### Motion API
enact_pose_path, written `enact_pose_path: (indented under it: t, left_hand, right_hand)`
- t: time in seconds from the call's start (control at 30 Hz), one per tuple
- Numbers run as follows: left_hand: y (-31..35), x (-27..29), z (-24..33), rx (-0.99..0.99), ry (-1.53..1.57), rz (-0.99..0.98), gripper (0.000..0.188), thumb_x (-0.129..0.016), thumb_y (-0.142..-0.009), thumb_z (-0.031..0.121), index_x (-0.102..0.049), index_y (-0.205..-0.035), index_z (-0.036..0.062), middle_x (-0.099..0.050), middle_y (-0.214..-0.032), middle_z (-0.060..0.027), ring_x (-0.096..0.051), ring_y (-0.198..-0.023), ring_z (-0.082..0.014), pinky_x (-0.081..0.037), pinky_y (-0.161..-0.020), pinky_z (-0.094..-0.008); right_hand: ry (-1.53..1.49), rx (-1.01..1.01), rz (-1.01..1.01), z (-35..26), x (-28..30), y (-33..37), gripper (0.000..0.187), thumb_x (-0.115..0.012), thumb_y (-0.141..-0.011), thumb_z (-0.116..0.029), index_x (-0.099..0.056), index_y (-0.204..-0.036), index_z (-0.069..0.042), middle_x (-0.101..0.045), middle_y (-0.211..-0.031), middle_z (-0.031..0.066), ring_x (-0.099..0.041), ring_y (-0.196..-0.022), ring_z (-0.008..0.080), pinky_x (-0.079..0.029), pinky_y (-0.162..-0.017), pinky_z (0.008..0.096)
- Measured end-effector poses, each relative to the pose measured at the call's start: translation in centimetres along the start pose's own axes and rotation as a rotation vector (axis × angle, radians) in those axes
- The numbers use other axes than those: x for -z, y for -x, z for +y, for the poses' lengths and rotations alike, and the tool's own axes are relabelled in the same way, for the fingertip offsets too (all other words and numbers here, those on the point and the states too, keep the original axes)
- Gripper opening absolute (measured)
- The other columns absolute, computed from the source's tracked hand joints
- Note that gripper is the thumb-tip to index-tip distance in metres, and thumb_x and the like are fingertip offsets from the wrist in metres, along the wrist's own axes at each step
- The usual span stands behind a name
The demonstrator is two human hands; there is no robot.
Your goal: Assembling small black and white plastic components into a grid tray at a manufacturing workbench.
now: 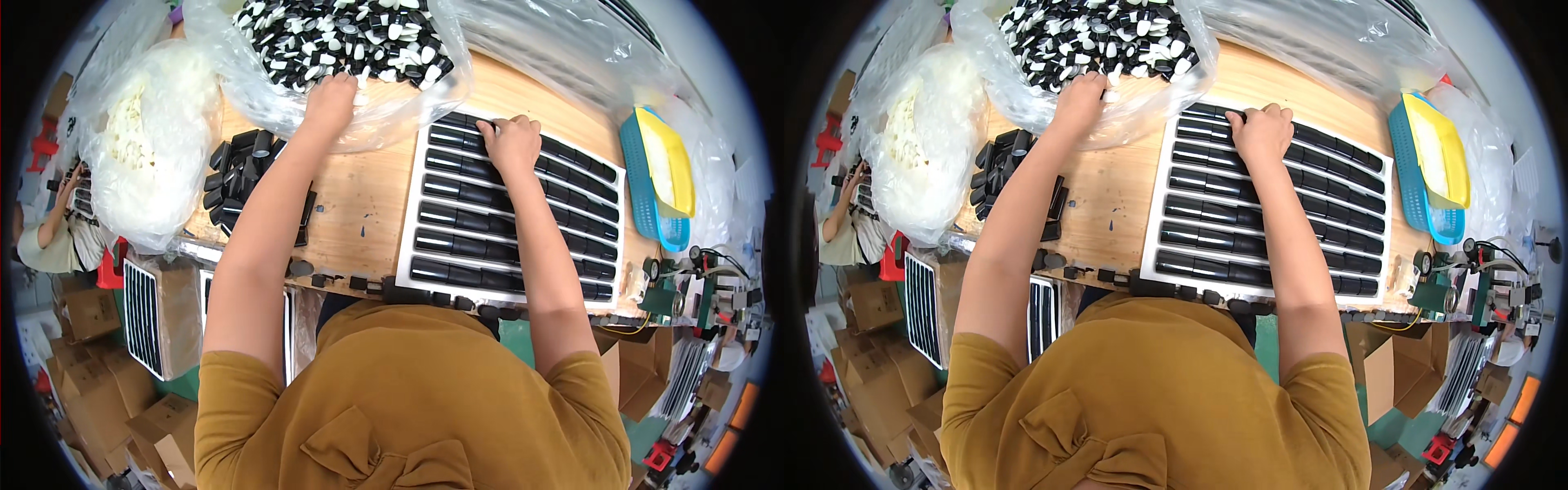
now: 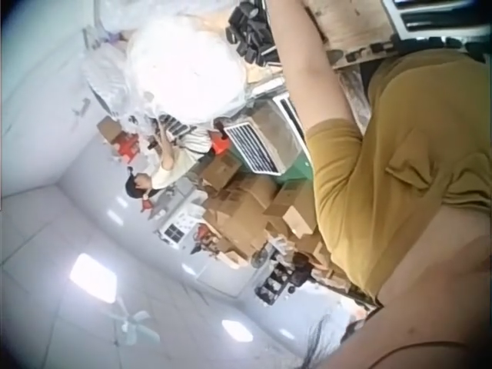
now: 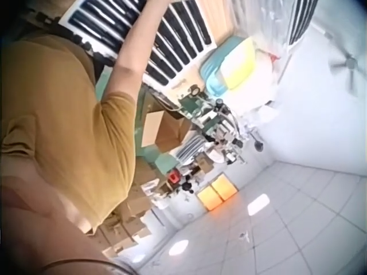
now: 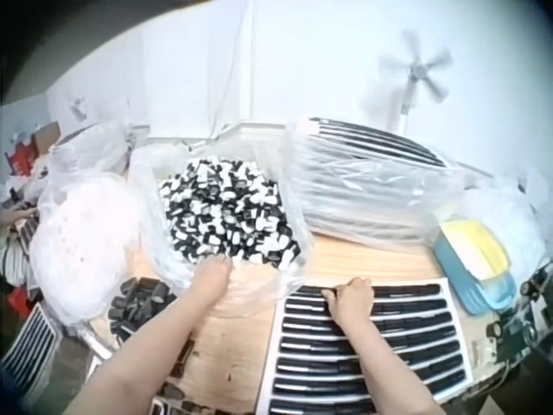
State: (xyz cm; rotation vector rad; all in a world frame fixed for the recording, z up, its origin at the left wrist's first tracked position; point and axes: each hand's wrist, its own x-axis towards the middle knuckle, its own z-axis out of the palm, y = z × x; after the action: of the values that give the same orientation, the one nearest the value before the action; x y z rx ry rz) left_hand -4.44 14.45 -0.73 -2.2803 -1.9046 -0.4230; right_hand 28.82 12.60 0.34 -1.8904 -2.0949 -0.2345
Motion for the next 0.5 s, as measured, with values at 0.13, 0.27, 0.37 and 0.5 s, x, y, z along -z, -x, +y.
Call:
enact_pose_path:
  t: [0.13, 0.27, 0.37, 0.5]
  left_hand:
    - [0.4, 0.1, -0.4, -0.023, 0.039, -0.066, 0.025, -0.069, -0.079, 0.004, -0.064, -0.103, 0.0066, -0.063, -0.107, -0.0117, -0.063, -0.102, -0.0337, -0.052, -0.086, -0.0457]
    - [1.1, 1.4, 0.8, 0.025, 0.068, 0.031, 0.025, -0.071, -0.08, 0.006, -0.066, -0.104, 0.005, -0.061, -0.107, -0.0139, -0.063, -0.101, -0.0349, -0.052, -0.087, -0.0461]
    - [1.8, 3.5, 1.9, 0.119, 0.197, 0.112, 0.024, -0.074, -0.079, 0.006, -0.066, -0.102, 0.0032, -0.06, -0.106, -0.015, -0.065, -0.091, -0.0325, -0.054, -0.082, -0.0422]
    - [7.9, 6.8, 6.7, 0.182, 0.716, 0.293, 0.026, -0.082, -0.073, 0.003, -0.065, -0.094, 0.0024, -0.06, -0.09, -0.0068, -0.059, -0.068, -0.0152, -0.049, -0.064, -0.0269]
  right_hand:
    - [-0.059, -0.184, 0.081, 4.1, 0.5, -1.7, 0.032, -0.063, -0.092, -0.042, -0.078, -0.098, -0.015, -0.069, -0.1, 0.0151, -0.06, -0.102, 0.0399, -0.052, -0.084, 0.0491]
    - [0.191, -0.372, -0.199, 5.7, 1.1, -1.3, 0.035, -0.063, -0.092, -0.045, -0.077, -0.107, -0.016, -0.065, -0.119, 0.0156, -0.055, -0.116, 0.0381, -0.049, -0.092, 0.0501]
    - [0.244, -0.357, -0.224, 5.0, 0.8, -0.3, 0.037, -0.063, -0.092, -0.047, -0.076, -0.11, -0.017, -0.062, -0.124, 0.0153, -0.052, -0.121, 0.0376, -0.047, -0.095, 0.0507]
    - [0.166, -0.375, -0.154, 4.9, 0.6, -0.1, 0.038, -0.066, -0.09, -0.048, -0.076, -0.109, -0.016, -0.061, -0.124, 0.0149, -0.05, -0.121, 0.037, -0.044, -0.098, 0.0494]
